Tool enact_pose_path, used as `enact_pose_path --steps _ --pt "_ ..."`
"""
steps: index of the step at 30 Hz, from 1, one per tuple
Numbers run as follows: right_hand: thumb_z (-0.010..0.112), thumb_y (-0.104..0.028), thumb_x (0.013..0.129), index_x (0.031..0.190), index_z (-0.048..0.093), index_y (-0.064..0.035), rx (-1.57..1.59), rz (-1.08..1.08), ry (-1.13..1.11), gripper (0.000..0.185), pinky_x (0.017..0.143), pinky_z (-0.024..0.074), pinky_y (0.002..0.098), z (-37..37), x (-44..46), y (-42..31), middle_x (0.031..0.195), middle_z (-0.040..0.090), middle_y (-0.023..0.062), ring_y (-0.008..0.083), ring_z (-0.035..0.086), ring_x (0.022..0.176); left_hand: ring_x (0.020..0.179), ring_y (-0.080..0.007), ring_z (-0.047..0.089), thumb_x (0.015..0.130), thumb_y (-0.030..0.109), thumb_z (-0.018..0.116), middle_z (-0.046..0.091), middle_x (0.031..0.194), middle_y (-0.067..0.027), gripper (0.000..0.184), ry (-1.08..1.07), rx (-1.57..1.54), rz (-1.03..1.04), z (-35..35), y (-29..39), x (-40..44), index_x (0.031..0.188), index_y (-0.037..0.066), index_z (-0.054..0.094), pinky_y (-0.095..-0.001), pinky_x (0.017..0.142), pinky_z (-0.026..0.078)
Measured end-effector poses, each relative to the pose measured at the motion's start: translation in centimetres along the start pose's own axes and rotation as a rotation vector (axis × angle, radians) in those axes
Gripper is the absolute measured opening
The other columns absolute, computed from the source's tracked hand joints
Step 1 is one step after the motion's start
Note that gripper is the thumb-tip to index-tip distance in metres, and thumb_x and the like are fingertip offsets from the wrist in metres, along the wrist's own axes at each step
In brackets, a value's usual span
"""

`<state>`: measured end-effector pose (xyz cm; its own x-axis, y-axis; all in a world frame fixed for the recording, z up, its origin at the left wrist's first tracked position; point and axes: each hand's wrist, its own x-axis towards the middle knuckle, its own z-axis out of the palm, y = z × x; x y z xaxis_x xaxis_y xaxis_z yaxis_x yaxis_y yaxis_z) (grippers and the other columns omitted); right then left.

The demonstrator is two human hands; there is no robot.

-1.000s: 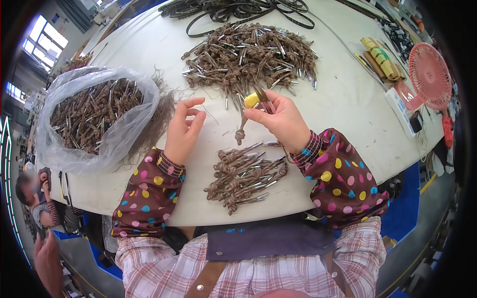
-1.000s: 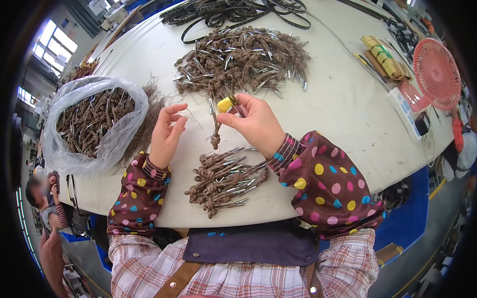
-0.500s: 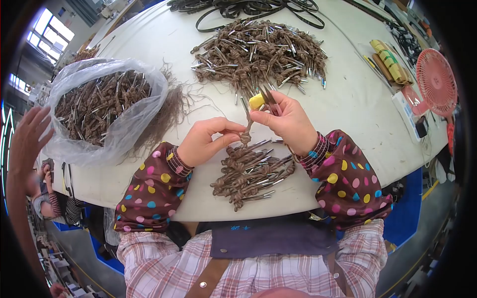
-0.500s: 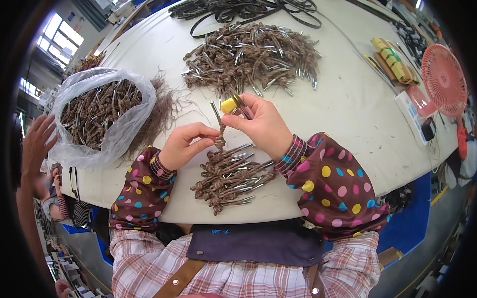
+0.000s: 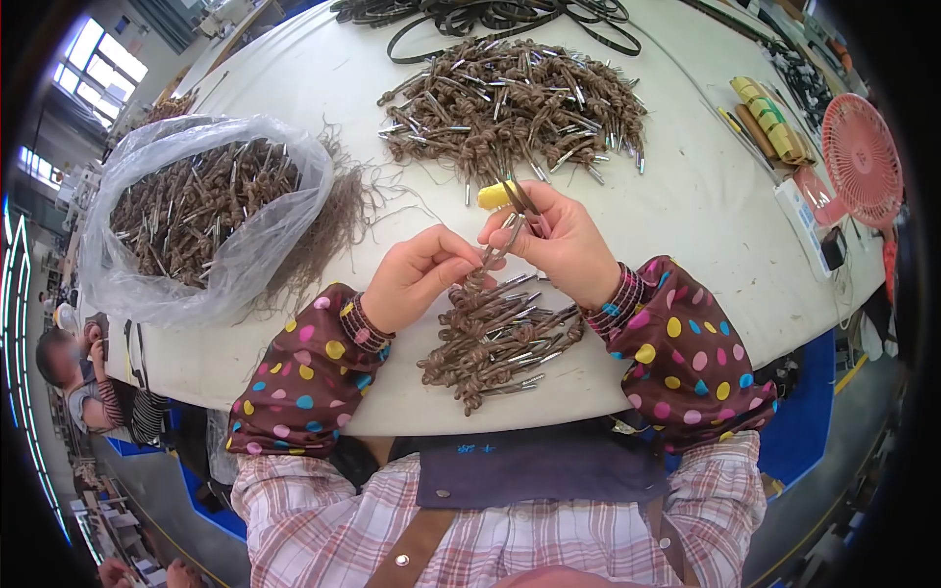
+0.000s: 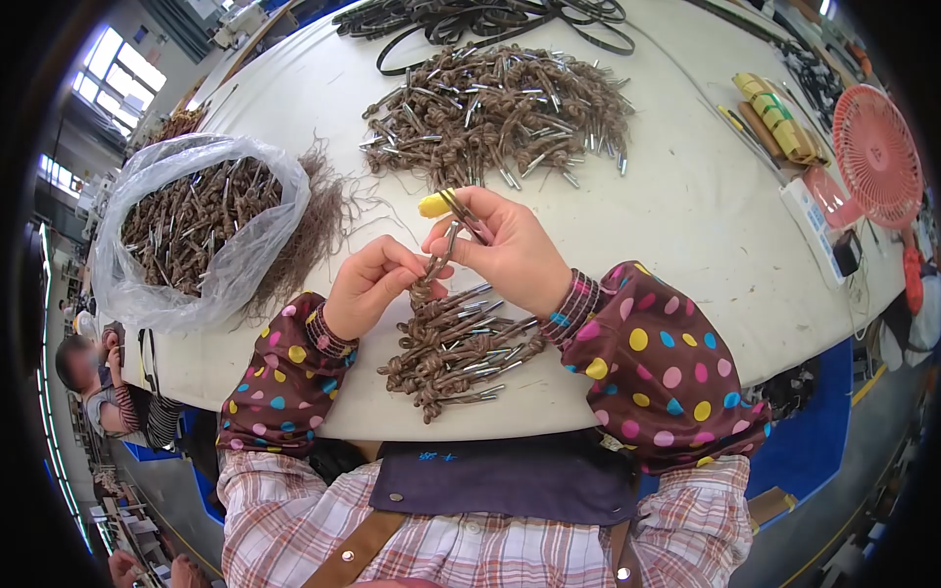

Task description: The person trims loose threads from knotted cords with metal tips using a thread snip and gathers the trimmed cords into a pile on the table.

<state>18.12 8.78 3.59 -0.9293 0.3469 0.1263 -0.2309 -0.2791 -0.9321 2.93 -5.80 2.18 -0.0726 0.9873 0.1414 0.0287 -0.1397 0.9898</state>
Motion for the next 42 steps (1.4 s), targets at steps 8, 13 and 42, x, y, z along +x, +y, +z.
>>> enact_pose_path --steps 8,13,42 --pt "0.063 -0.028 0.085 0.122 0.037 -0.0005 -0.760 -0.176 0.301 0.053 0.056 0.0451 0.0270 -1.3 -0.9 -1.2 0.088 0.056 0.0071 0.0146 0.056 0.062 0.088 -0.0115 0.060 0.093 0.003 0.047 0.064 0.093 -0.0095 0.007 0.124 0.157 0.060 0.0 0.1 0.1 0.097 -0.001 0.051 -0.0246 0.081 0.047" --pt "0.060 -0.036 0.086 0.094 0.051 -0.0051 -1.009 -0.292 0.130 0.033 0.053 0.0447 0.0318 0.4 -1.8 -1.2 0.078 0.055 0.0082 0.0242 0.058 0.060 0.080 -0.0089 0.058 0.091 0.004 0.051 0.065 0.088 -0.0065 0.007 0.210 0.296 0.097 -0.2 0.0 0.1 0.095 0.000 0.054 -0.0230 0.073 0.046" --pt "0.073 -0.022 0.075 0.094 0.057 -0.0047 -1.005 -0.354 0.155 0.031 0.057 0.0458 0.0260 -0.3 -0.7 -1.2 0.083 0.056 0.0042 0.0134 0.056 0.064 0.078 -0.0112 0.061 0.091 0.005 0.051 0.065 0.082 -0.0072 0.007 0.146 0.340 0.040 -0.1 0.6 0.1 0.093 -0.001 0.053 -0.0235 0.071 0.048"
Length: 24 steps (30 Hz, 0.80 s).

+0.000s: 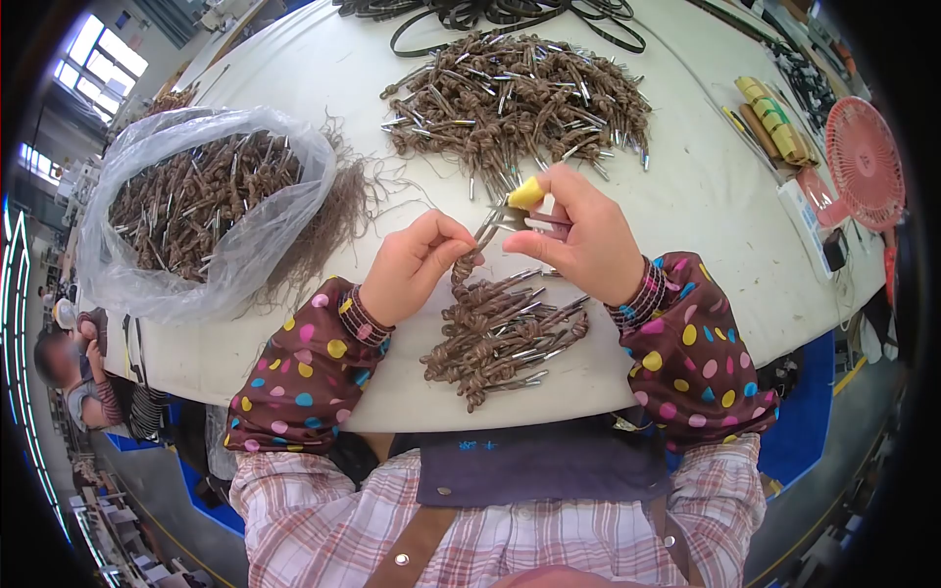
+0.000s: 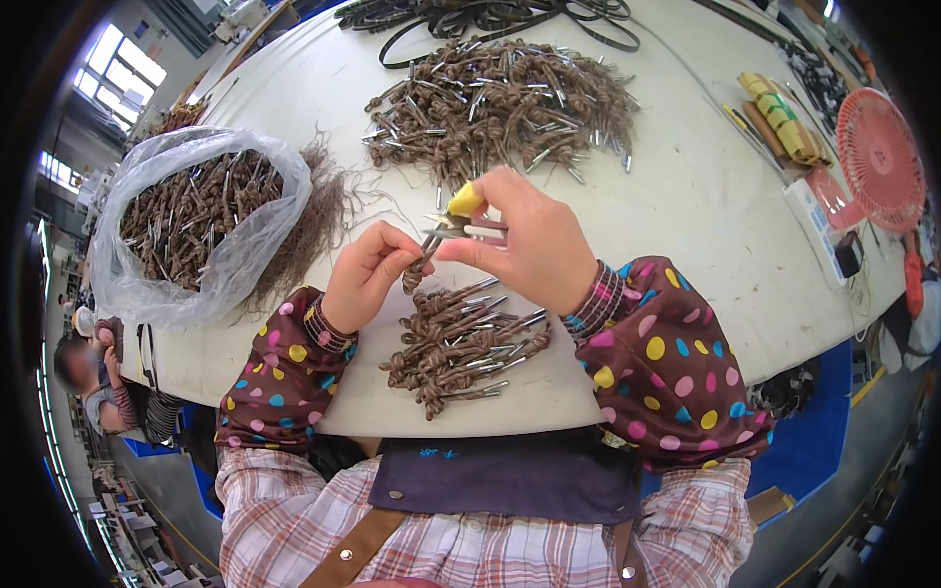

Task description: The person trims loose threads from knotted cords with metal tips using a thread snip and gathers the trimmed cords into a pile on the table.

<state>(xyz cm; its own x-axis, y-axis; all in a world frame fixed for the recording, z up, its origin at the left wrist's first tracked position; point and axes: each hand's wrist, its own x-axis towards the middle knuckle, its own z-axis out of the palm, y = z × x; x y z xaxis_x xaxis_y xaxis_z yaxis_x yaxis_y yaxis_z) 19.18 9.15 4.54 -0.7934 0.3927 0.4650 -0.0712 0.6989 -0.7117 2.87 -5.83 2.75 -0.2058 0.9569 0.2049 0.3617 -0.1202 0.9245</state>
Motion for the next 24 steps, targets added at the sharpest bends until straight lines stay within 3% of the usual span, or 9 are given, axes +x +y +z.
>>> enact_pose_path --steps 4,8,10,13,14,16,18,21,24 --pt "0.073 -0.013 0.074 0.095 0.057 -0.0023 0.044 -0.055 -0.068 0.029 0.063 0.0476 0.0224 -0.1 0.3 0.2 0.092 0.058 0.0047 0.0126 0.055 0.068 0.079 -0.0106 0.061 0.092 0.005 0.050 0.064 0.083 -0.0066 0.007 -0.107 -0.046 -0.019 -0.2 0.4 0.0 0.093 -0.001 0.053 -0.0232 0.071 0.047" --pt "0.072 -0.011 0.075 0.089 0.058 -0.0021 0.044 -0.008 -0.205 0.022 0.055 0.0420 0.0213 -0.6 0.0 0.7 0.075 0.056 0.0024 0.0093 0.048 0.059 0.073 -0.0135 0.061 0.090 0.007 0.053 0.065 0.081 -0.0066 0.007 -0.117 0.104 -0.100 -1.8 0.4 0.3 0.092 0.001 0.055 -0.0252 0.068 0.047" --pt "0.072 -0.010 0.075 0.087 0.059 -0.0022 0.073 0.096 -0.260 0.019 0.050 0.0381 0.0210 -1.3 -0.2 -0.1 0.066 0.052 0.0011 0.0079 0.043 0.054 0.075 -0.0134 0.060 0.089 0.008 0.054 0.063 0.084 -0.0071 0.008 -0.107 0.418 -0.156 -3.7 0.7 0.7 0.091 0.001 0.057 -0.0253 0.068 0.046" --pt "0.072 -0.020 0.075 0.086 0.060 -0.0039 0.193 0.174 -0.388 0.023 0.059 0.0471 0.0303 -1.5 -0.6 -0.6 0.074 0.061 0.0101 0.0232 0.060 0.063 0.073 -0.0195 0.059 0.084 0.012 0.060 0.061 0.083 -0.0086 0.010 -0.047 0.760 -0.057 -5.4 0.3 1.5 0.088 0.002 0.059 -0.0293 0.065 0.046" --pt "0.073 -0.013 0.075 0.086 0.060 -0.0030 0.226 0.106 -0.405 0.020 0.050 0.0382 0.0224 -1.2 -0.8 -0.6 0.065 0.054 0.0027 0.0088 0.043 0.052 0.072 -0.0203 0.058 0.084 0.013 0.061 0.061 0.082 -0.0085 0.011 -0.011 0.784 -0.005 -4.9 0.7 1.9 0.089 0.003 0.059 -0.0300 0.065 0.046" --pt "0.073 -0.013 0.075 0.086 0.060 -0.0030 0.235 0.006 -0.509 0.020 0.053 0.0422 0.0238 -0.6 -1.1 -0.7 0.067 0.057 0.0045 0.0115 0.048 0.054 0.073 -0.0212 0.059 0.083 0.021 0.062 0.061 0.079 -0.0068 0.017 0.058 0.851 0.096 -3.4 1.1 3.0 0.088 0.005 0.060 -0.0314 0.065 0.046" --pt "0.073 -0.013 0.074 0.086 0.061 -0.0033 0.212 -0.097 -0.572 0.019 0.060 0.0481 0.0263 -0.3 -1.3 -0.6 0.071 0.060 0.0075 0.0175 0.055 0.059 0.074 -0.0213 0.059 0.082 0.029 0.063 0.060 0.077 -0.0052 0.023 0.142 0.948 0.058 -1.7 0.9 4.8 0.088 0.007 0.060 -0.0313 0.065 0.047" --pt "0.073 -0.013 0.075 0.088 0.062 -0.0034 0.240 -0.110 -0.479 0.019 0.055 0.0446 0.0239 -0.1 -1.3 0.2 0.070 0.060 0.0056 0.0123 0.051 0.056 0.077 -0.0213 0.061 0.081 0.041 0.061 0.063 0.078 -0.0041 0.032 0.181 1.080 -0.094 -0.5 -0.6 7.7 0.085 0.009 0.061 -0.0329 0.068 0.048" --pt "0.071 -0.024 0.077 0.085 0.063 -0.0038 0.162 0.117 -0.377 0.023 0.061 0.0478 0.0298 -1.3 -0.5 0.4 0.073 0.062 0.0099 0.0227 0.061 0.065 0.076 -0.0225 0.063 0.082 0.043 0.060 0.065 0.078 -0.0059 0.035 0.106 0.969 -0.292 -0.7 -1.5 9.0 0.083 0.008 0.063 -0.0347 0.068 0.049"
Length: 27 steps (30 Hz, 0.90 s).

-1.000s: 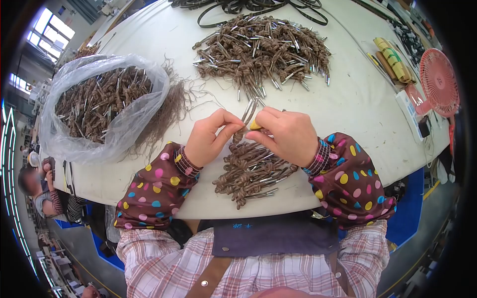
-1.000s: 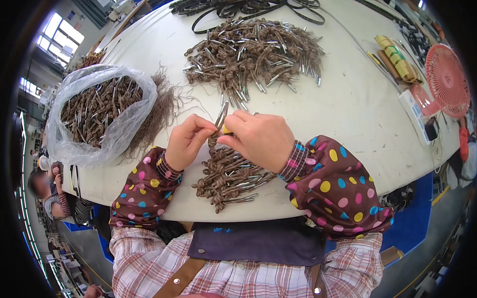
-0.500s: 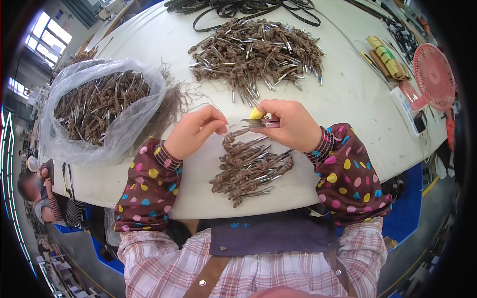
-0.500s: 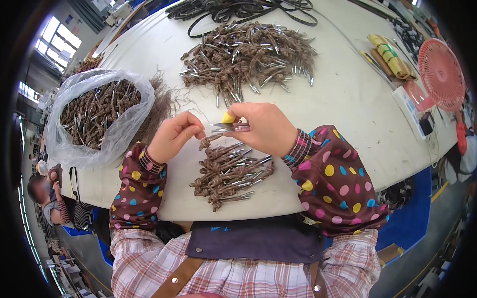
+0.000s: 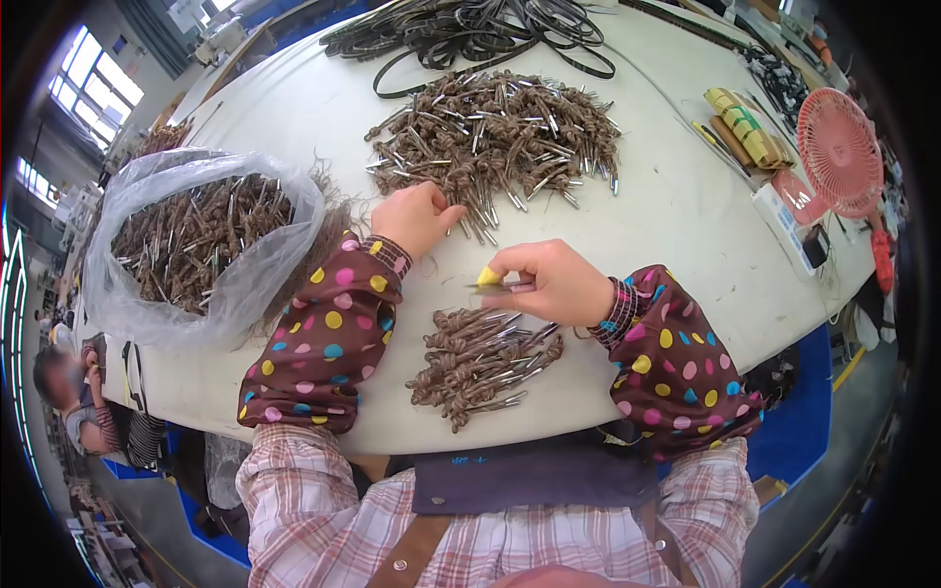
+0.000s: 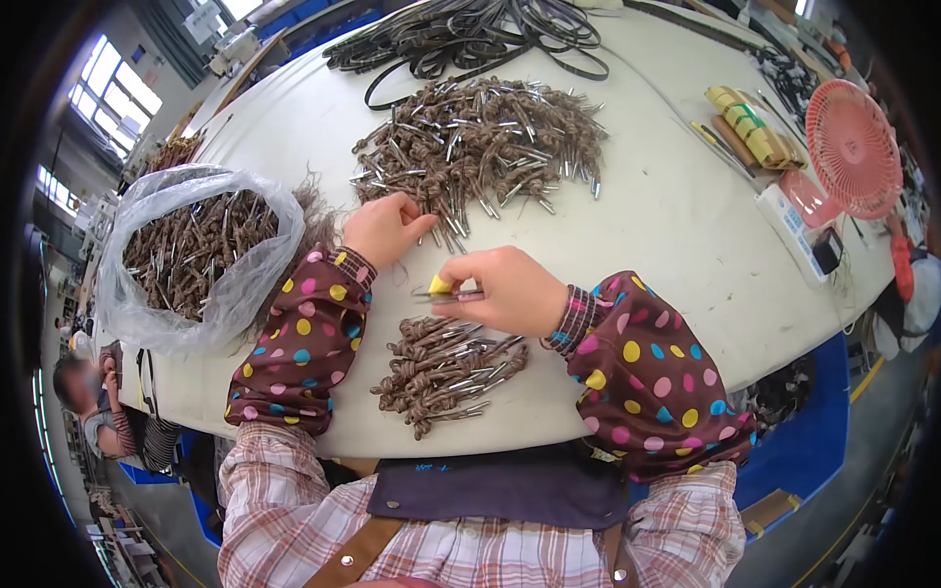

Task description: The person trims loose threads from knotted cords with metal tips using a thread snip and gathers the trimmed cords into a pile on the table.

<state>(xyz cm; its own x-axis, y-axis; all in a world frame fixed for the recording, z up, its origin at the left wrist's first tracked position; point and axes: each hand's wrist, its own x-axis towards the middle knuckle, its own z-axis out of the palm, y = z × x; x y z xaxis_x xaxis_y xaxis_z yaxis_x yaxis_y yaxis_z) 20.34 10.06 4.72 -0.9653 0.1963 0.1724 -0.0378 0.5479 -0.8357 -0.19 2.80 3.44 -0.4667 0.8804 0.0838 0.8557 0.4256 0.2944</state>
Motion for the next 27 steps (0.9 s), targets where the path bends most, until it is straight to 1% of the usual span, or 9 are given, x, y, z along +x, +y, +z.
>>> enact_pose_path --steps 1,6,10,13,17,19,22,25,27 --pt "0.071 -0.024 0.077 0.085 0.063 -0.0034 0.031 0.041 0.069 0.024 0.061 0.0476 0.0292 -0.3 0.1 0.2 0.073 0.062 0.0097 0.0209 0.061 0.065 0.075 -0.0232 0.063 0.082 0.042 0.060 0.066 0.078 -0.0070 0.035 -0.073 -0.063 -0.039 0.1 -0.4 0.3 0.083 0.007 0.064 -0.0352 0.068 0.050" --pt "0.070 -0.033 0.079 0.097 0.060 -0.0018 0.017 0.166 0.303 0.037 0.061 0.0467 0.0272 -1.3 0.6 1.6 0.074 0.059 0.0074 0.0150 0.057 0.063 0.068 -0.0036 0.052 0.081 0.018 0.068 0.060 0.073 0.0013 0.020 -0.180 -0.705 0.102 -0.5 -2.6 -1.6 0.084 0.000 0.061 -0.0190 0.062 0.044" --pt "0.069 -0.040 0.078 0.107 0.055 -0.0019 -0.109 0.095 0.405 0.050 0.060 0.0457 0.0269 -0.7 0.7 1.8 0.078 0.057 0.0072 0.0164 0.054 0.062 0.070 -0.0034 0.051 0.083 0.017 0.066 0.059 0.077 0.0025 0.019 -0.244 -0.946 0.057 -0.4 -2.5 -5.1 0.089 0.000 0.059 -0.0192 0.064 0.043" --pt "0.070 -0.033 0.079 0.111 0.052 -0.0019 0.017 0.104 0.309 0.048 0.060 0.0455 0.0250 -0.4 0.8 1.1 0.085 0.059 0.0067 0.0132 0.056 0.065 0.071 -0.0036 0.050 0.085 0.015 0.065 0.059 0.078 0.0028 0.015 -0.246 -1.124 0.025 -1.0 -0.8 -6.6 0.089 0.002 0.060 -0.0194 0.064 0.042" --pt "0.071 -0.022 0.079 0.113 0.051 -0.0010 0.525 0.087 0.294 0.044 0.061 0.0458 0.0217 1.1 1.5 0.2 0.096 0.061 0.0052 0.0077 0.057 0.074 0.071 -0.0036 0.049 0.085 0.014 0.065 0.061 0.082 0.0028 0.014 -0.269 -1.260 0.057 -0.1 0.2 -6.8 0.095 0.004 0.063 -0.0193 0.063 0.041" --pt "0.071 -0.017 0.079 0.113 0.052 -0.0004 0.798 -0.020 0.355 0.042 0.062 0.0457 0.0199 2.3 2.0 0.4 0.102 0.060 0.0049 0.0059 0.057 0.077 0.071 -0.0037 0.049 0.085 0.014 0.065 0.062 0.084 0.0024 0.017 -0.297 -1.267 0.038 0.0 0.5 -6.8 0.099 0.005 0.064 -0.0198 0.063 0.042" --pt "0.070 -0.016 0.078 0.112 0.053 -0.0015 0.805 -0.010 0.381 0.042 0.061 0.0469 0.0213 2.7 1.9 0.6 0.096 0.063 0.0052 0.0073 0.059 0.072 0.071 -0.0063 0.051 0.083 0.013 0.065 0.063 0.088 -0.0002 0.020 -0.227 -1.096 0.069 -0.1 0.3 -6.7 0.102 0.006 0.064 -0.0214 0.063 0.043" --pt "0.069 -0.014 0.076 0.112 0.053 -0.0028 0.179 0.149 0.397 0.041 0.061 0.0485 0.0236 1.1 1.0 0.1 0.088 0.066 0.0059 0.0121 0.063 0.068 0.072 -0.0111 0.054 0.081 0.010 0.065 0.063 0.092 -0.0037 0.022 0.108 -0.650 0.225 -2.6 0.1 -6.6 0.103 0.007 0.064 -0.0235 0.064 0.045" --pt "0.068 -0.014 0.076 0.111 0.053 -0.0033 0.057 0.151 0.425 0.040 0.062 0.0492 0.0260 0.9 0.8 0.0 0.083 0.066 0.0068 0.0161 0.064 0.069 0.073 -0.0146 0.055 0.081 0.008 0.064 0.062 0.095 -0.0057 0.023 0.374 -0.442 0.337 -3.9 -0.4 -6.6 0.103 0.008 0.064 -0.0247 0.064 0.045"
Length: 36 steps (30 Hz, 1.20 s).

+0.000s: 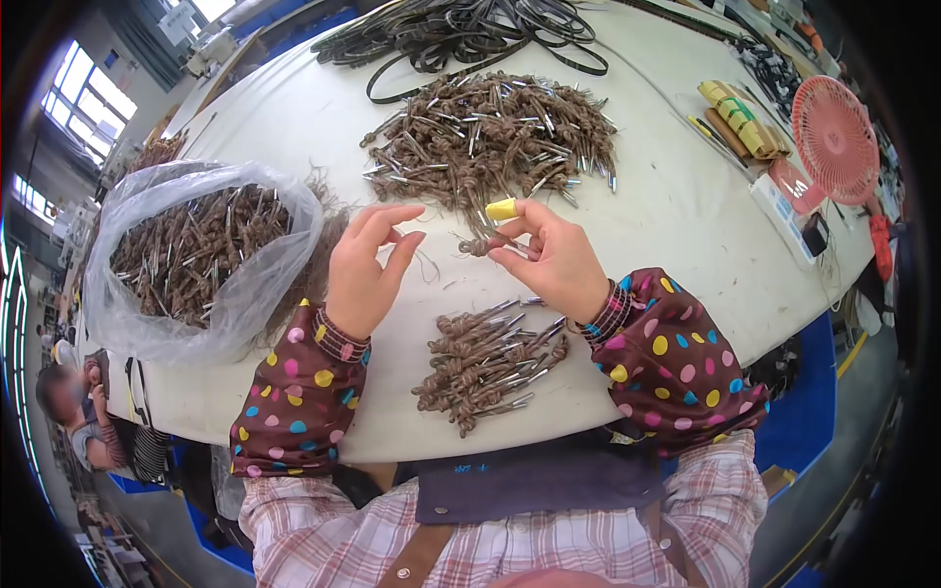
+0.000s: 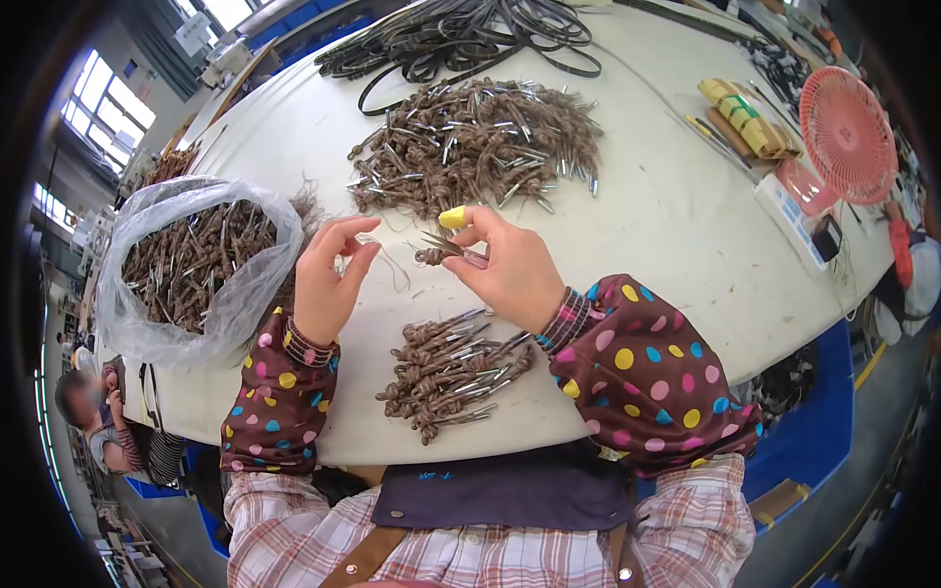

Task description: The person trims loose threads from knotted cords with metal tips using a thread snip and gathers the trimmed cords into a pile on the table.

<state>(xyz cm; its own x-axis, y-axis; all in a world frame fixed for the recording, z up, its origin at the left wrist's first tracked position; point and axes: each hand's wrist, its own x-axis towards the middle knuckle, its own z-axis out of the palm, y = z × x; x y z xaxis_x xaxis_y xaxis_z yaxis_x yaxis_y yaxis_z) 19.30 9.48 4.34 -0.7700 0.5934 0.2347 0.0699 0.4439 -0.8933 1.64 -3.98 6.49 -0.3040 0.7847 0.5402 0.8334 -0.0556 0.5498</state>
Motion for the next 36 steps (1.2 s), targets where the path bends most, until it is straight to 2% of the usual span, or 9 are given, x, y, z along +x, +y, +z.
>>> enact_pose_path --steps 4,5,12,15,18,25,28,29,36 --pt "0.067 -0.013 0.076 0.110 0.053 -0.0033 -0.089 -0.018 0.005 0.038 0.062 0.0499 0.0289 -0.1 -0.1 -0.4 0.083 0.066 0.0088 0.0220 0.066 0.070 0.079 -0.0186 0.057 0.075 0.009 0.068 0.061 0.092 -0.0018 0.025 -0.008 0.250 0.351 0.4 1.0 0.2 0.099 0.011 0.065 -0.0309 0.070 0.046" --pt "0.067 -0.013 0.076 0.110 0.053 -0.0032 -0.081 -0.010 -0.011 0.038 0.062 0.0499 0.0292 0.0 -0.1 -0.6 0.083 0.066 0.0089 0.0222 0.066 0.070 0.076 -0.0224 0.057 0.072 0.007 0.070 0.062 0.091 -0.0032 0.024 -0.051 0.269 0.378 0.6 1.6 0.1 0.096 0.008 0.065 -0.0330 0.071 0.045" --pt "0.068 -0.014 0.075 0.110 0.051 -0.0019 -0.066 -0.007 -0.064 0.042 0.061 0.0491 0.0284 0.2 -0.2 -0.4 0.082 0.066 0.0090 0.0224 0.064 0.067 0.075 -0.0179 0.059 0.073 0.006 0.067 0.062 0.082 0.0014 0.016 -0.058 0.308 0.463 1.6 0.1 -0.2 0.089 0.010 0.062 -0.0346 0.074 0.046" --pt "0.069 -0.014 0.074 0.111 0.050 -0.0012 0.065 0.026 -0.094 0.044 0.061 0.0484 0.0277 0.5 -0.3 0.0 0.081 0.066 0.0086 0.0223 0.062 0.065 0.075 -0.0206 0.063 0.078 0.002 0.062 0.063 0.080 -0.0020 0.012 -0.056 0.143 0.372 2.2 0.0 -0.5 0.089 0.007 0.059 -0.0354 0.071 0.049" --pt "0.069 -0.016 0.075 0.113 0.048 -0.0008 0.058 0.040 -0.118 0.046 0.061 0.0487 0.0283 0.5 -0.4 -0.3 0.082 0.066 0.0080 0.0228 0.062 0.065 0.076 -0.0227 0.065 0.082 0.001 0.058 0.063 0.080 -0.0065 0.009 -0.189 -0.081 -0.007 2.1 1.0 -1.4 0.090 0.004 0.057 -0.0330 0.067 0.050" --pt "0.071 -0.032 0.076 0.104 0.049 -0.0021 -0.105 -0.143 0.007 0.047 0.056 0.0486 0.0321 0.2 -0.8 -0.8 0.081 0.060 0.0068 0.0243 0.064 0.068 0.067 -0.0219 0.061 0.083 0.001 0.058 0.060 0.076 -0.0104 0.007 -0.134 -0.137 0.021 2.7 0.2 -1.5 0.090 0.002 0.057 -0.0293 0.060 0.048" --pt "0.072 -0.030 0.076 0.097 0.052 -0.0014 -0.309 -0.309 0.035 0.041 0.056 0.0485 0.0282 -0.5 -0.4 0.0 0.077 0.057 0.0075 0.0180 0.058 0.060 0.065 -0.0225 0.060 0.083 0.002 0.058 0.060 0.075 -0.0106 0.007 -0.143 -0.131 0.019 2.7 0.1 -1.7 0.090 0.002 0.057 -0.0296 0.059 0.047" --pt "0.072 -0.030 0.076 0.086 0.055 -0.0026 -0.327 -0.316 0.035 0.034 0.055 0.0485 0.0287 -0.5 -0.4 -0.4 0.076 0.057 0.0082 0.0203 0.061 0.063 0.065 -0.0228 0.060 0.083 0.002 0.058 0.060 0.076 -0.0106 0.007 -0.147 -0.126 0.019 2.7 0.2 -1.7 0.090 0.002 0.057 -0.0297 0.059 0.047" --pt "0.063 -0.036 0.080 0.084 0.051 -0.0088 -0.520 -0.384 0.009 0.030 0.053 0.0451 0.0343 -0.3 -0.6 -0.3 0.076 0.054 0.0050 0.0246 0.058 0.062 0.068 -0.0239 0.060 0.082 0.002 0.059 0.060 0.076 -0.0099 0.007 -0.132 -0.097 0.073 2.8 0.3 -1.6 0.089 0.003 0.058 -0.0305 0.061 0.047"
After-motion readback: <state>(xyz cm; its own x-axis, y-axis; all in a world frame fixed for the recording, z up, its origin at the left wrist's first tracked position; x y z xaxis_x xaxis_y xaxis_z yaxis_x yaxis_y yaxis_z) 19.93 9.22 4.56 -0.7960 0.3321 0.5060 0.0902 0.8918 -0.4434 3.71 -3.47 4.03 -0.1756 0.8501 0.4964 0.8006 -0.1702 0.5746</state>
